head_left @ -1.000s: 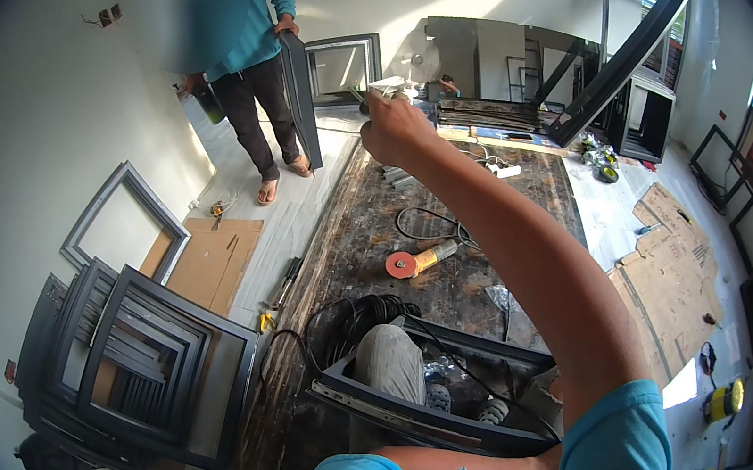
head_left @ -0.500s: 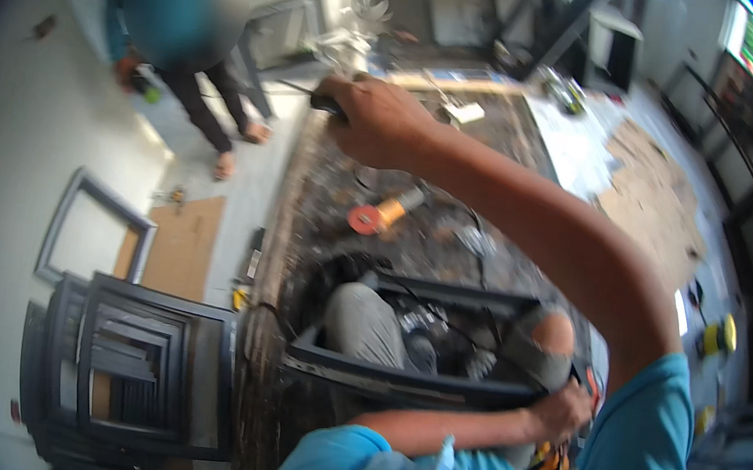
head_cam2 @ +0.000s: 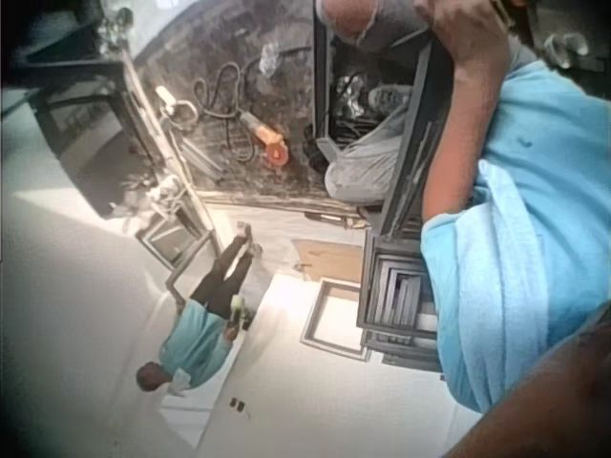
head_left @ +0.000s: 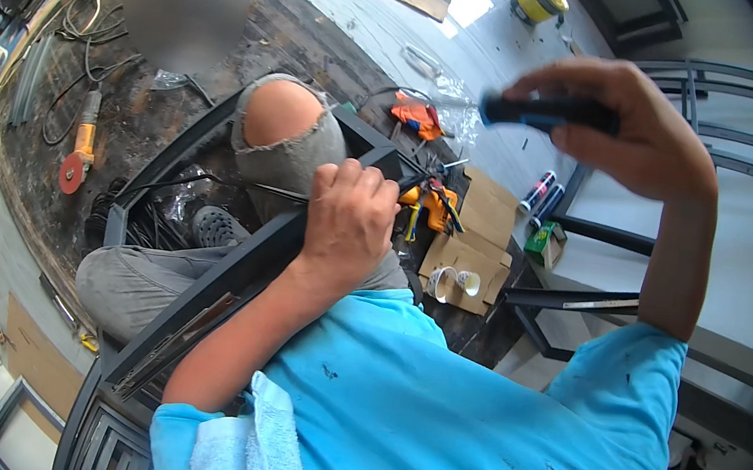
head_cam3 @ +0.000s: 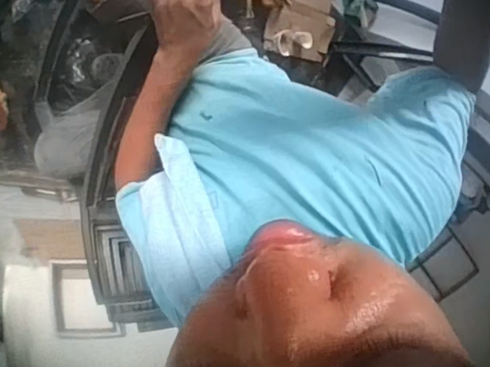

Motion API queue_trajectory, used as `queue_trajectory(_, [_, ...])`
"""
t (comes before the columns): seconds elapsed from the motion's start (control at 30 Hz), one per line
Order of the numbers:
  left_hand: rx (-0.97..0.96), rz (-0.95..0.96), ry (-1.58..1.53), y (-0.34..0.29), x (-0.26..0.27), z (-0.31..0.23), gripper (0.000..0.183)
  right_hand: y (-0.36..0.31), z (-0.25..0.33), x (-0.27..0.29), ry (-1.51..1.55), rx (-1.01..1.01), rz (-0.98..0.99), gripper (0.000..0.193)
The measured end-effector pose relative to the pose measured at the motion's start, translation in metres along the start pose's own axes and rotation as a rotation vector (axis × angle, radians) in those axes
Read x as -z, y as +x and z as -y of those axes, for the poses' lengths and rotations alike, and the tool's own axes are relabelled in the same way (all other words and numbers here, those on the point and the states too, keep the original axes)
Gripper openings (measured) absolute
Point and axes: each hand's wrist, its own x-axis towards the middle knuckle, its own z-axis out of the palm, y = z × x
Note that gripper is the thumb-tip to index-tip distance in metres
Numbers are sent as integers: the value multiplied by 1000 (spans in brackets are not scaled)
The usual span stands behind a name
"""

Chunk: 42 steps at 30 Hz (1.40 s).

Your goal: Screw components into a metal window frame using a screwdriver.

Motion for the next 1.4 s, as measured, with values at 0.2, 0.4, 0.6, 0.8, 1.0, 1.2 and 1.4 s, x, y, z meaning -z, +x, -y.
queue_trajectory(0.2, [12,-6,37,-5,1,-7,22,-17,1,-7,67,-305,260,47])
queue_trajectory(0.4, [16,-3,66,-5,0,-7,20,-9,-14,-18,89,-268,328,48])
queue_trajectory(0.6, [-4,-35,62,-6,-1,-6,20,-11,-21,-26,15,-93,162,40])
queue_trajectory(0.8, [-10,-50,96,-6,-2,-4,21,-5,-11,-18,102,-200,124,37])
queue_trajectory(1.0, [-24,-49,97,-6,-3,-5,20,-2,-8,-14,-92,-170,236,32])
queue_trajectory(1.2, [-38,-67,81,-8,-4,-4,21,-7,-4,-20,-144,-78,161,33])
queue_trajectory(1.4, [-47,-71,90,-6,-7,-3,20,2,3,-15,-105,-149,206,32])
